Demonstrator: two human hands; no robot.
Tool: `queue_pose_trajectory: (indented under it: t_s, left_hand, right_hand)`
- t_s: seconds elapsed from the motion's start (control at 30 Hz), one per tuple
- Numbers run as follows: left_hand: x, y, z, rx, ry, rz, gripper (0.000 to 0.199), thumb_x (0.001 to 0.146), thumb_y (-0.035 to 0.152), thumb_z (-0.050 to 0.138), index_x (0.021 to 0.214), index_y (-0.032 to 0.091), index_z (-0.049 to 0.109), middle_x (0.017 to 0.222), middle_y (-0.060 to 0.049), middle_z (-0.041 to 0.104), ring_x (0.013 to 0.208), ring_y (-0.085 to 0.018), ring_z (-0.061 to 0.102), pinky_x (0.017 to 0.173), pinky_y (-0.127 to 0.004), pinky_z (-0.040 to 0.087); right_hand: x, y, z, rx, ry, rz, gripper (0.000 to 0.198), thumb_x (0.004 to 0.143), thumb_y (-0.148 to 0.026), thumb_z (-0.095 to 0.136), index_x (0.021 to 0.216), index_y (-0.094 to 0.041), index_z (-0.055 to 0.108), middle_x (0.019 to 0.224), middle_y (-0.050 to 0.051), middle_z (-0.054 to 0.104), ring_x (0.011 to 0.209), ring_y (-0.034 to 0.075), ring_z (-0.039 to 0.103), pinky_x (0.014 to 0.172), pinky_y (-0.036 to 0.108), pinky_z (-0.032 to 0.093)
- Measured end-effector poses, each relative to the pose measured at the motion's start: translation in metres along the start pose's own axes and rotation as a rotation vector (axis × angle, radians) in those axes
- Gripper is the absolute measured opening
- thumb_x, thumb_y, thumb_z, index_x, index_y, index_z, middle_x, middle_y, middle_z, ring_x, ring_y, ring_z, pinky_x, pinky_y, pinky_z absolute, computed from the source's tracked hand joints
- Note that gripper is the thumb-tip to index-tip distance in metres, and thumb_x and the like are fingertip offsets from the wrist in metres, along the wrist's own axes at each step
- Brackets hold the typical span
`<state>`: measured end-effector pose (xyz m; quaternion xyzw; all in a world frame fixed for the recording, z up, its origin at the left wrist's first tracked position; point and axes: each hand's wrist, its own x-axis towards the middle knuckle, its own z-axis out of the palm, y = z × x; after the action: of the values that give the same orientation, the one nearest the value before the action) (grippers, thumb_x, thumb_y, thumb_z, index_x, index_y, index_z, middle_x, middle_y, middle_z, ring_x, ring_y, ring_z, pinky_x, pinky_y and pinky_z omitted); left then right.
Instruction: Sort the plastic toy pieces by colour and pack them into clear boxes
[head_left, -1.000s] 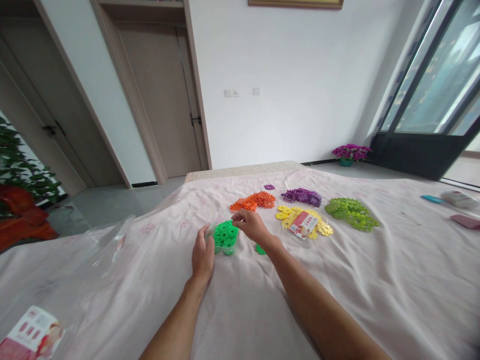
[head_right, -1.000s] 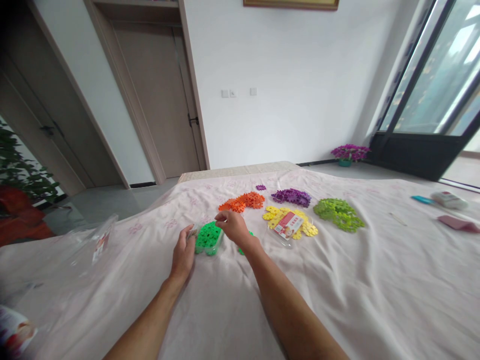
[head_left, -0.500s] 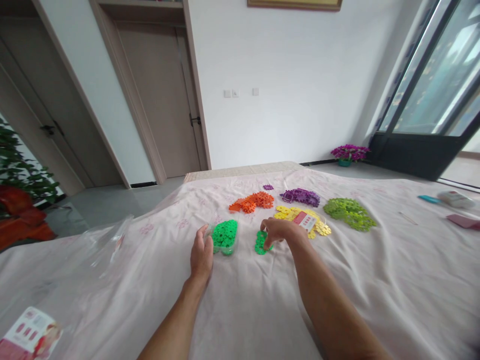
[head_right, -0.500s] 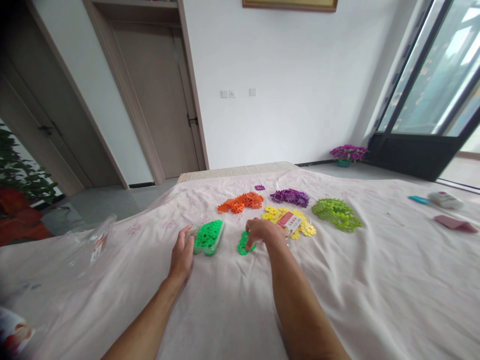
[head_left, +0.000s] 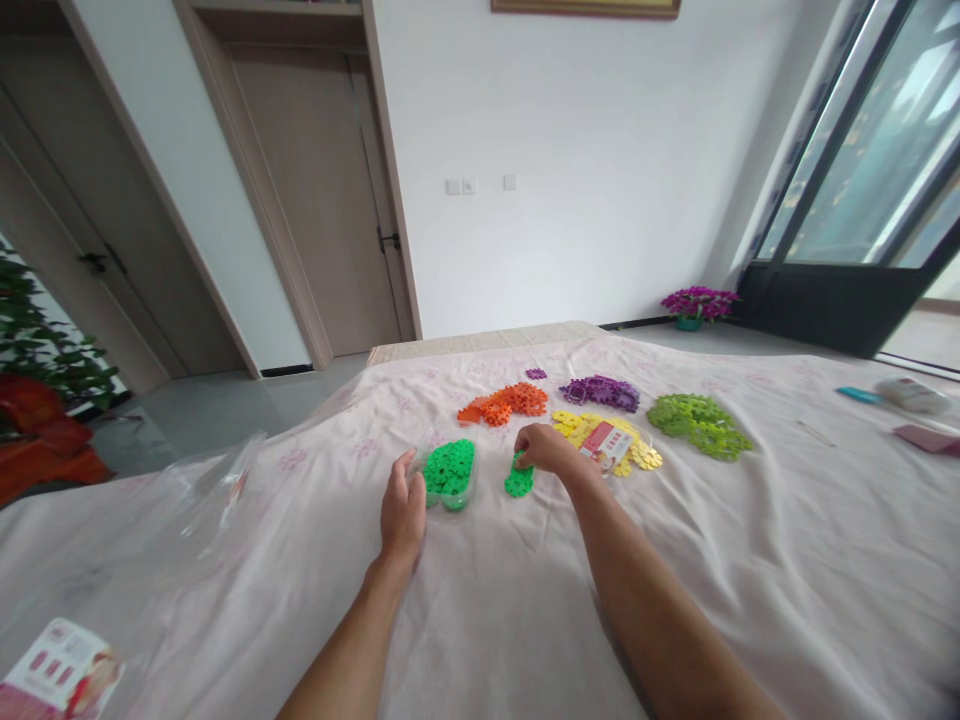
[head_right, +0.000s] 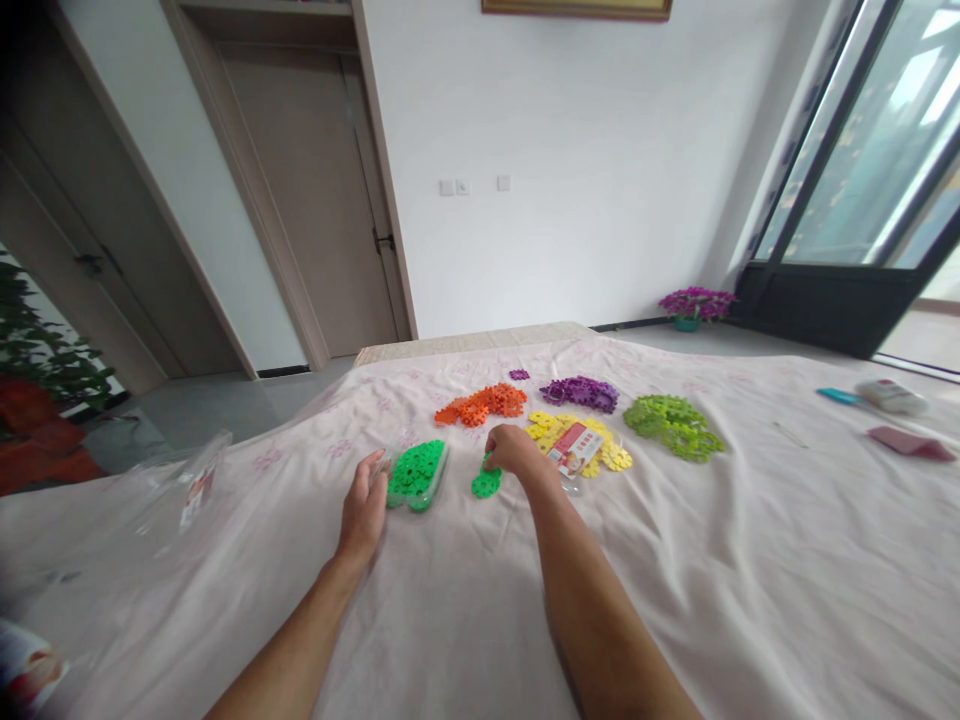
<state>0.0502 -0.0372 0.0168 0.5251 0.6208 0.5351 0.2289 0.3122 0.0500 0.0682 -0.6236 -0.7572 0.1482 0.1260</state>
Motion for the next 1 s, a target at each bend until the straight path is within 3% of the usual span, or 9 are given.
queue_pose_trajectory:
  t_s: [0.13,0.27,0.33,0.47,0.57,0.73,0.87,1.0]
  left_hand:
    - [0.000,0.000,0.000,-0.002,0.002,0.009,0.040,0.091,0.032,0.042,0.131,0.024,0.049,0.132,-0.008,0.059,0.125,-0.023,0.054,0.107,-0.039,0.041]
    - [-0.001,0.002,-0.001,0.014,0.017,0.003,0.040,0.091,0.031,0.043,0.130,0.024,0.050,0.130,-0.007,0.061,0.122,-0.022,0.055,0.105,-0.038,0.042]
    - [0.000,0.003,-0.001,0.028,0.019,-0.005,0.040,0.090,0.030,0.043,0.129,0.024,0.051,0.129,-0.007,0.061,0.121,-0.023,0.056,0.104,-0.038,0.043]
    - [0.001,0.005,-0.002,0.036,0.021,-0.015,0.041,0.089,0.031,0.044,0.129,0.024,0.051,0.128,-0.006,0.062,0.118,-0.022,0.058,0.101,-0.037,0.045]
    - [0.001,0.006,-0.002,0.039,0.026,-0.010,0.041,0.089,0.029,0.044,0.129,0.024,0.051,0.128,-0.006,0.062,0.119,-0.022,0.057,0.102,-0.035,0.044]
    - [0.001,0.004,-0.002,0.045,0.024,-0.002,0.040,0.089,0.028,0.043,0.128,0.024,0.052,0.129,-0.007,0.061,0.122,-0.022,0.056,0.105,-0.036,0.042]
    - [0.002,0.000,0.000,0.014,0.011,0.001,0.041,0.090,0.029,0.043,0.130,0.024,0.050,0.131,-0.007,0.061,0.123,-0.022,0.055,0.105,-0.038,0.042]
    - [0.002,-0.002,0.000,0.003,-0.001,-0.001,0.041,0.090,0.031,0.043,0.130,0.024,0.049,0.130,-0.008,0.061,0.122,-0.022,0.056,0.105,-0.038,0.043]
  right_hand:
    - [0.000,-0.004,-0.004,0.094,0.172,0.020,0.012,0.067,-0.025,0.072,0.078,-0.020,0.072,0.078,0.001,0.069,0.072,0.015,0.061,0.059,0.023,0.037]
    - [0.003,-0.022,-0.004,0.358,0.378,0.014,0.018,0.073,-0.034,0.068,0.081,-0.018,0.070,0.072,0.001,0.067,0.066,0.014,0.059,0.056,0.022,0.038]
    - [0.004,-0.035,0.001,0.557,0.349,-0.030,0.022,0.076,-0.035,0.065,0.086,-0.016,0.068,0.070,0.002,0.067,0.064,0.013,0.060,0.054,0.022,0.041]
    - [0.003,-0.053,0.014,0.843,0.154,-0.150,0.030,0.080,-0.027,0.059,0.108,-0.016,0.064,0.084,0.004,0.070,0.069,0.013,0.065,0.057,0.021,0.049]
    - [0.003,-0.050,0.016,0.710,0.166,-0.122,0.029,0.076,-0.018,0.059,0.104,-0.016,0.066,0.093,0.005,0.071,0.071,0.013,0.065,0.059,0.022,0.050]
    - [-0.004,-0.030,-0.003,0.211,0.086,-0.076,0.024,0.069,-0.022,0.071,0.093,-0.018,0.072,0.087,0.004,0.071,0.079,0.018,0.065,0.066,0.025,0.045]
    - [-0.016,-0.022,-0.017,-0.029,-0.182,-0.024,0.060,0.050,-0.035,0.085,0.108,-0.025,0.070,0.105,0.005,0.068,0.090,0.025,0.064,0.067,0.028,0.043]
    - [-0.021,-0.020,-0.014,-0.108,-0.258,0.056,0.075,0.040,-0.037,0.088,0.112,-0.029,0.068,0.118,0.007,0.062,0.093,0.029,0.063,0.064,0.029,0.042]
